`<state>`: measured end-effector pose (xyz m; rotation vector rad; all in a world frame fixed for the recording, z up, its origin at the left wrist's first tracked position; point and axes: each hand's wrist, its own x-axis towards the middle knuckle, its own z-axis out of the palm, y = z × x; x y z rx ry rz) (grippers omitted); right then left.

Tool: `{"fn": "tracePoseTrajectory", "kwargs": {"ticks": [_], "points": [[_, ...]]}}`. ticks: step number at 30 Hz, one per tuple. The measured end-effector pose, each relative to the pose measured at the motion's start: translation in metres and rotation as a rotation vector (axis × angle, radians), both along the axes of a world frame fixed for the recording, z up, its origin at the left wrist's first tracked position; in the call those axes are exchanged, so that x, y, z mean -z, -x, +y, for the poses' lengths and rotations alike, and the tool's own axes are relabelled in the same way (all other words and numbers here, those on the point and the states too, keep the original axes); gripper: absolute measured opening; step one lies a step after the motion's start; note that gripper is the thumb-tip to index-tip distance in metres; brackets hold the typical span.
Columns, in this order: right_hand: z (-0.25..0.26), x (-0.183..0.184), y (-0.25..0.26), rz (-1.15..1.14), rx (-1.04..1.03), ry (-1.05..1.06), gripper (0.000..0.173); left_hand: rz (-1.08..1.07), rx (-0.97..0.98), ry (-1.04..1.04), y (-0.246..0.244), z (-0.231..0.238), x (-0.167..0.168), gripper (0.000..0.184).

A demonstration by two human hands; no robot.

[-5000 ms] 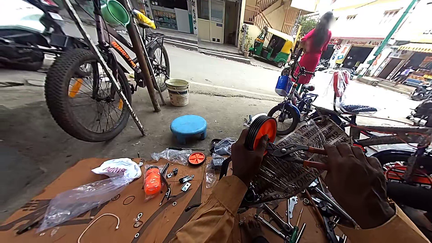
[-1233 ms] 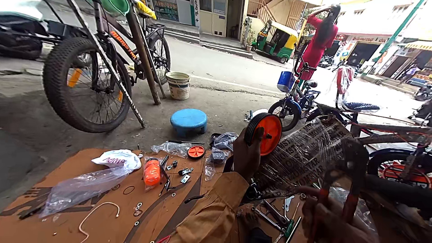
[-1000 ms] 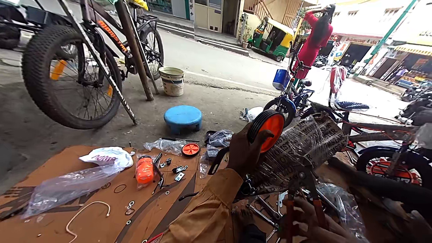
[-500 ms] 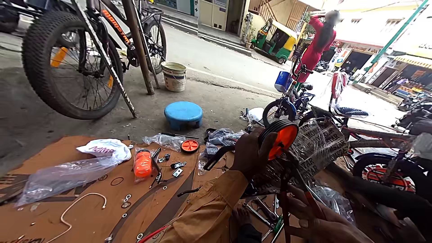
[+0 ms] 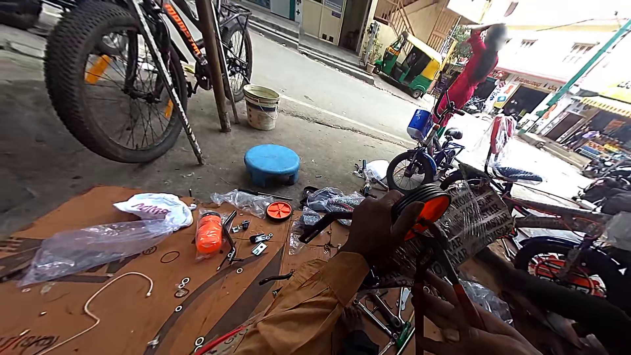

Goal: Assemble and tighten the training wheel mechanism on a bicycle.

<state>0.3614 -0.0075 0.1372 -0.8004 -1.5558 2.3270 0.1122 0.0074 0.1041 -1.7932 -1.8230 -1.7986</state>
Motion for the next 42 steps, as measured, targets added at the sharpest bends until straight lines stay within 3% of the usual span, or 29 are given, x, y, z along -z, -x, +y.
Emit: {"fn": "tracePoseTrajectory", "kwargs": {"ticks": [15, 30, 42], "points": [[0.004, 0.000, -0.001, 0.075, -0.031, 0.020, 0.089, 0.056, -0.011, 0.055, 0.002, 0.003, 0.001, 0.066], [0.009, 0.010, -0.003, 0.131, -0.039, 0.025, 0.073, 0.122, 0.000, 0.028, 0.003, 0.002, 0.002, 0.064], [0.010, 0.034, 0.006, 0.317, -0.176, 0.016, 0.089, 0.059, 0.012, 0.023, -0.002, 0.003, 0.010, 0.067]]}}
